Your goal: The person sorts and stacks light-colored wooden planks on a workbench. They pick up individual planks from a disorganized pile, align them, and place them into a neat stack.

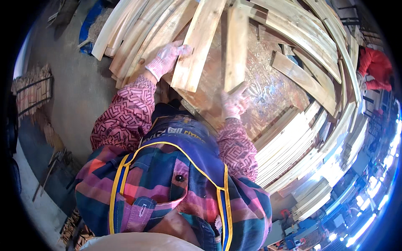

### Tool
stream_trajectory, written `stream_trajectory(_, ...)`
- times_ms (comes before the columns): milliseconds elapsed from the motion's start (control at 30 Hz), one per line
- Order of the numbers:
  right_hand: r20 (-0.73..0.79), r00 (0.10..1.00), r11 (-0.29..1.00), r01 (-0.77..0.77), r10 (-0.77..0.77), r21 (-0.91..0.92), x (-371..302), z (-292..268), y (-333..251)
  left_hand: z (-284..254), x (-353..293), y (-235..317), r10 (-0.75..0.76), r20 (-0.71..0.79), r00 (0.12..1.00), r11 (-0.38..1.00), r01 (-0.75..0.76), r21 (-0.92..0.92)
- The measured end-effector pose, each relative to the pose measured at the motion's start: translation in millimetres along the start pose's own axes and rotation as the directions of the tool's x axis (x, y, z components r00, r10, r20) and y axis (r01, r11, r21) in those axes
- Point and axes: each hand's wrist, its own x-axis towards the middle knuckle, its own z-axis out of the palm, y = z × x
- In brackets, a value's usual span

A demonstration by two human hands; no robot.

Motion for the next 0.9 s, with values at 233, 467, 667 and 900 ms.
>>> stream_trajectory(233, 0.09, 0.995, 0.982, -0.048, 0.033, 0.18, 14, 16, 1, -36, -24, -112, 0.058, -0.063, 0.996, 0.998, -0.057, 0.018)
stream_trajectory(467, 0.454, 0.846, -0.317, -0.528, -0.279, 0.788, -10, 59, -6, -19, -52, -130, 0.128, -0.156, 0.979, 0.66, 0.033, 0.75)
stream_trajectory(667, 0.225, 0.896, 0.741, 0.152, -0.382, 0.654, -23, 57, -68, 16, -39, -101, 0.36, 0.053, 0.931, 0.522, -0.248, 0.816)
stream_trajectory(900, -0.398, 0.916, 0.999, 0.05, -0.05, -0.009, 194, 10, 70, 48, -23, -63, -0.049, -0.255, 0.966, 0.426, 0.251, 0.869)
